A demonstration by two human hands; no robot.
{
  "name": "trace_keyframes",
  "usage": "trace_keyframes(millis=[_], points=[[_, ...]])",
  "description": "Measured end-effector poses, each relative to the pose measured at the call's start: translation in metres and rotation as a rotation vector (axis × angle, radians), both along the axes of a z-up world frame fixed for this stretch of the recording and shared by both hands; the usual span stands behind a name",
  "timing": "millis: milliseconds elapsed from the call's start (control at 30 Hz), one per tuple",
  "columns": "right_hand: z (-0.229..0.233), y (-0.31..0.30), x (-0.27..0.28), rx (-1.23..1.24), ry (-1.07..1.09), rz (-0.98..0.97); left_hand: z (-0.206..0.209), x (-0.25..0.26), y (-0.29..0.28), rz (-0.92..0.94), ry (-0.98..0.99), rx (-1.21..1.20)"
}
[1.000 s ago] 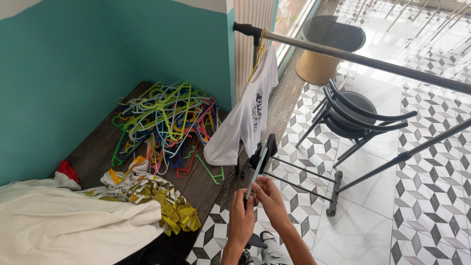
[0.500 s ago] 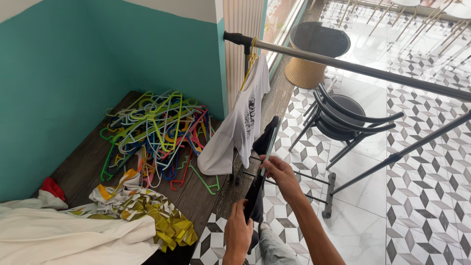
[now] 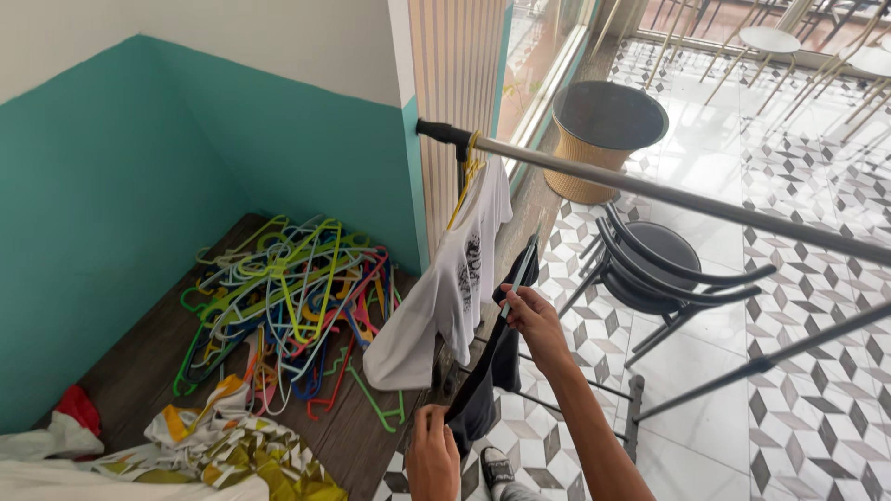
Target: The person picks up clothes from a pile on a bench, places them on plastic hangers, and hangs them on a metal drying rack. The person repeats this process for several shirts and tops.
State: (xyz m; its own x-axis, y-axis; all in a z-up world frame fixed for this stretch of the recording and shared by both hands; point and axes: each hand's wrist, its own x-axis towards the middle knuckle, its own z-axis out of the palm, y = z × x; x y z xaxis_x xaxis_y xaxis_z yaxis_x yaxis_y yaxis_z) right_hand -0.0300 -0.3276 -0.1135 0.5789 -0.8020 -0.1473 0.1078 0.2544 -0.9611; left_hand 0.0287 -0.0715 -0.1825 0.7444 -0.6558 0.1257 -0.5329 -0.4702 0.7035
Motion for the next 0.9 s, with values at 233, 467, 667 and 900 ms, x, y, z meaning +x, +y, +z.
trace_keyframes(millis=[233,467,667,900], points=[[-0.009,-0.057,0.025,-0.022,0.019,0.020,-0.017,0.011,-0.034,0.131,-0.063,0.136],[-0.040,-0.100,0.054,-0.116,-0.018,0.027,-0.021,0.027,-0.063,0.018,0.230,0.296],[-0.042,-0.136,0.075,-0.121,-0.004,0.024,-0.021,0.031,-0.078,-0.015,0.100,0.250],[-0.024,-0.156,0.096,-0.144,-0.019,0.053,-0.018,0.040,-0.139,0.042,0.199,-0.164]])
